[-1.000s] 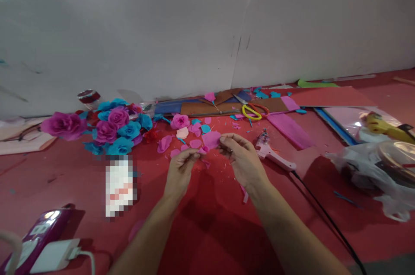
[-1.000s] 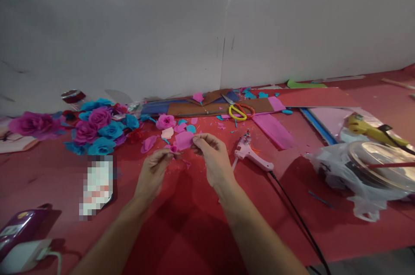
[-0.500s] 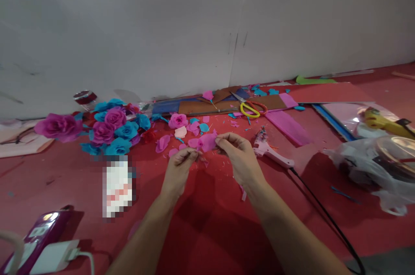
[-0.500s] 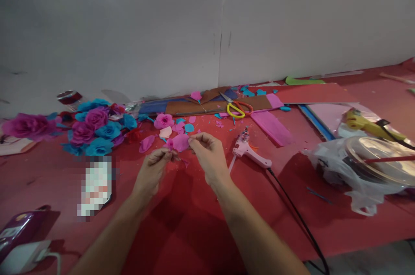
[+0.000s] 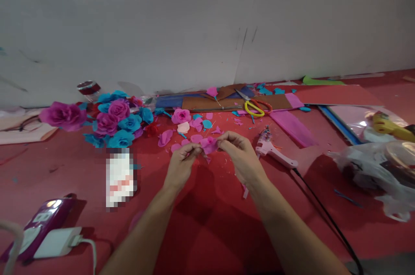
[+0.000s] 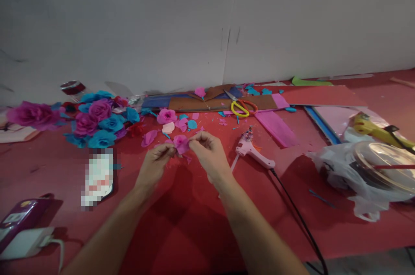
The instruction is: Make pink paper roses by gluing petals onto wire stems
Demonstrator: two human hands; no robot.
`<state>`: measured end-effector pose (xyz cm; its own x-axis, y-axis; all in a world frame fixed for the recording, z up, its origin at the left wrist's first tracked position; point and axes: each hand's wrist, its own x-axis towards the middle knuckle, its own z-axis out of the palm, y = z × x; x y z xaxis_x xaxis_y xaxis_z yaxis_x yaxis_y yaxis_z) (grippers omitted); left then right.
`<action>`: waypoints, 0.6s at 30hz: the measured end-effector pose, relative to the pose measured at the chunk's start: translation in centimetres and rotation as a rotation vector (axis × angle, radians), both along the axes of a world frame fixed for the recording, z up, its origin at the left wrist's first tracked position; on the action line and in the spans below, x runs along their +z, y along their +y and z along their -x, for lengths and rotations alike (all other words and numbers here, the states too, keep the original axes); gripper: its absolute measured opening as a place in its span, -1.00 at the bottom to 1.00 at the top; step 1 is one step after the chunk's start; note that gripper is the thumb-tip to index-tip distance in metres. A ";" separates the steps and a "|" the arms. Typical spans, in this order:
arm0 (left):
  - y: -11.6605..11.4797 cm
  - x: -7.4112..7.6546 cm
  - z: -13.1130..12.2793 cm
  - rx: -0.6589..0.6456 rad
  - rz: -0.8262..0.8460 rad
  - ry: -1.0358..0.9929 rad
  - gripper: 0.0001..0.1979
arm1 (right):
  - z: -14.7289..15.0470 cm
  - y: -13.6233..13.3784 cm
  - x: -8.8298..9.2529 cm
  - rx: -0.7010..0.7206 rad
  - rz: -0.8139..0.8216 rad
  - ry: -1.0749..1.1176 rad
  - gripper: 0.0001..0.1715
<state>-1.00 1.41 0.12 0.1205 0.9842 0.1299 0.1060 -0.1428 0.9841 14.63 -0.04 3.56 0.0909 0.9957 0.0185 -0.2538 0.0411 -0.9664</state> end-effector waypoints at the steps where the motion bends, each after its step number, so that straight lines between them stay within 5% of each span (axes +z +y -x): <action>1: 0.0 0.0 0.0 -0.006 0.004 -0.005 -0.81 | 0.0 0.0 -0.1 0.005 0.004 0.007 -0.92; 18: -0.1 0.0 -0.3 0.173 0.081 -0.069 -0.90 | 0.3 -0.1 -0.2 0.028 0.055 0.137 -0.88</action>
